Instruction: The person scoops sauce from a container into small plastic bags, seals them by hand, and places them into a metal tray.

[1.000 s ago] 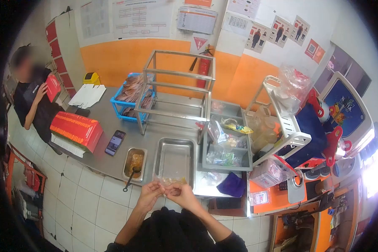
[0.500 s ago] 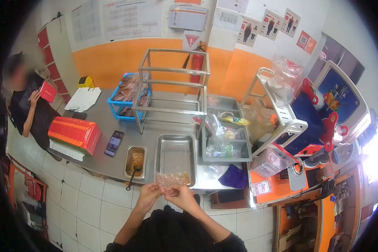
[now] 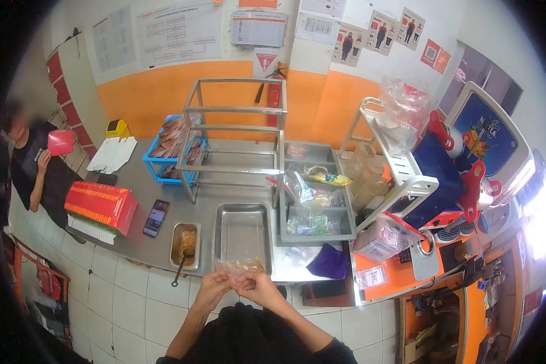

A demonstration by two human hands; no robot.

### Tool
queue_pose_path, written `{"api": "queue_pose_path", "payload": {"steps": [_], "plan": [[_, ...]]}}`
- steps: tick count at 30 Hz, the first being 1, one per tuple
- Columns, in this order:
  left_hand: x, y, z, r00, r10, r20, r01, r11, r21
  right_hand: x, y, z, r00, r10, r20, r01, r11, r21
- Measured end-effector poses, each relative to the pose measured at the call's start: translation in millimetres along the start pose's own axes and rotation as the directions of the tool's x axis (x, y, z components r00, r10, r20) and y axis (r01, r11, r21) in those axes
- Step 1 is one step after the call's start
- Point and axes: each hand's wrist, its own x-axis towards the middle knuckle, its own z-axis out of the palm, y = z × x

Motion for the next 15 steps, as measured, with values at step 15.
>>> {"api": "queue_pose_path", "payload": {"steps": [15], "plan": [[30, 0, 47, 0.906, 0.394, -0.153, -0.289, 0.841, 0.457, 46, -9, -45, 0.958, -0.281, -0.055, 0.204, 0.805, -0.557]]}}
